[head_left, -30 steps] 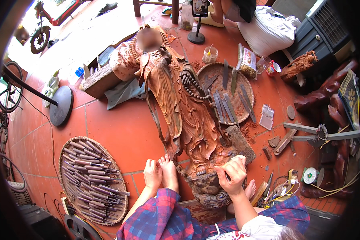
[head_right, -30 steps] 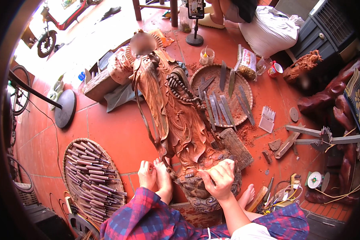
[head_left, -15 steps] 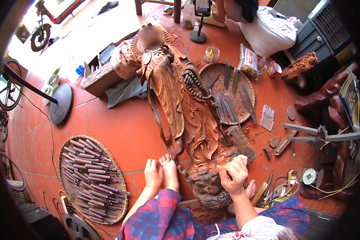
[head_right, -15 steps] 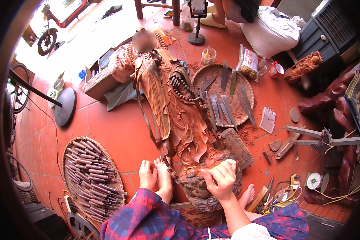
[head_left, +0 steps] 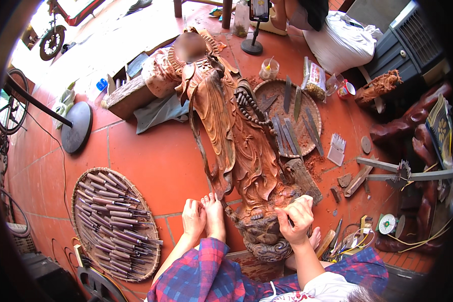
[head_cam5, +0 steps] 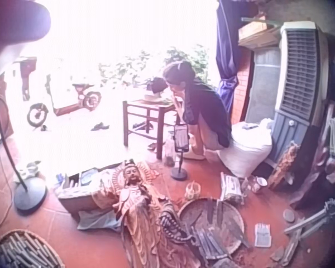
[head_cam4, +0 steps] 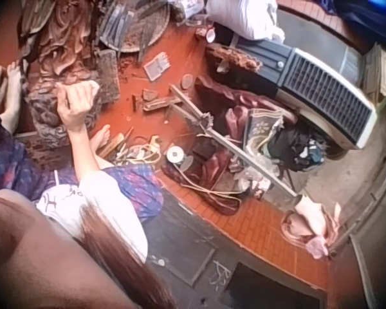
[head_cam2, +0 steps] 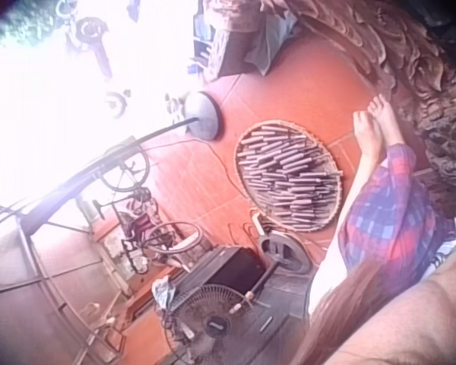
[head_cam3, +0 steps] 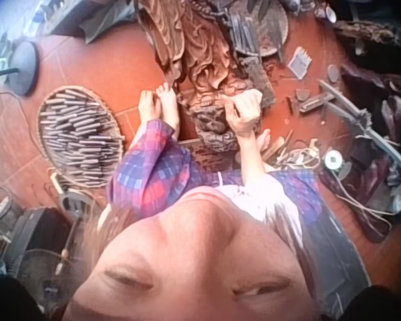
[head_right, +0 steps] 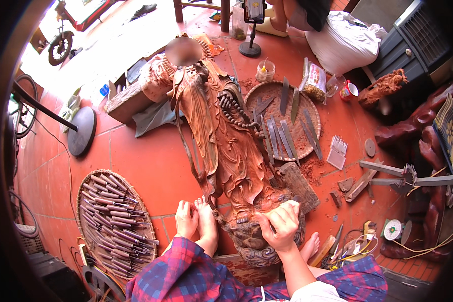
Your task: The person is carving a detailed wooden sculpture of a figure, likely a deity, using a small chisel and a mallet. They are seated on the floor, striking the chisel to refine the intricate details of the sculpture's robes and base.
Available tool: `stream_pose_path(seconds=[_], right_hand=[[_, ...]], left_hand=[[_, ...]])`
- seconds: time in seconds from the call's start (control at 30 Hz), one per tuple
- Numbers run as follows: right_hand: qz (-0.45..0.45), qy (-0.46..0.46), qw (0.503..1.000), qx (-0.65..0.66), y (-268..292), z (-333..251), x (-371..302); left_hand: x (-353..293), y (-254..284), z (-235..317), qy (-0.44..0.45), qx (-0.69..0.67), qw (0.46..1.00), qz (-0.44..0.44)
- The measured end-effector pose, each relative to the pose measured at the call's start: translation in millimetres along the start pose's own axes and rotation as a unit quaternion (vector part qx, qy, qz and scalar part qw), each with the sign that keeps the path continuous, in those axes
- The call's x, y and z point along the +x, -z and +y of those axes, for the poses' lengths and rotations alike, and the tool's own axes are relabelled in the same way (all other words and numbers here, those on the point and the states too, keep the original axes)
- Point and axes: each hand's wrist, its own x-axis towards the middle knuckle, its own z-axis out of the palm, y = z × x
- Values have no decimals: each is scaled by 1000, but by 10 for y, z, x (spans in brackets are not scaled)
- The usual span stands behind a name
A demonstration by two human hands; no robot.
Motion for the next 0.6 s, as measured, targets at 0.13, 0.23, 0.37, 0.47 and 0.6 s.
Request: stream_pose_path(seconds=[0.13,0.23,0.37,0.47,0.6], right_hand=[[-1,1,1000,-3,-2,-2,2],[-2,1,1000,-5,0,4,-3],[-3,-1,1000,-6,3,7,-8],[-2,-2,1000,-4,4,0,0],[-4,-2,1000,0,3,10,-9]], left_hand=[[5,15,8,0,-3,1000,-7],[1,16,26,-8,6,1000,6],[-2,0,31,-4,4,1000,13],[9,-18,-1,-5,-3,1000,11],[47,-33,-71,-7,-15,1000,2]])
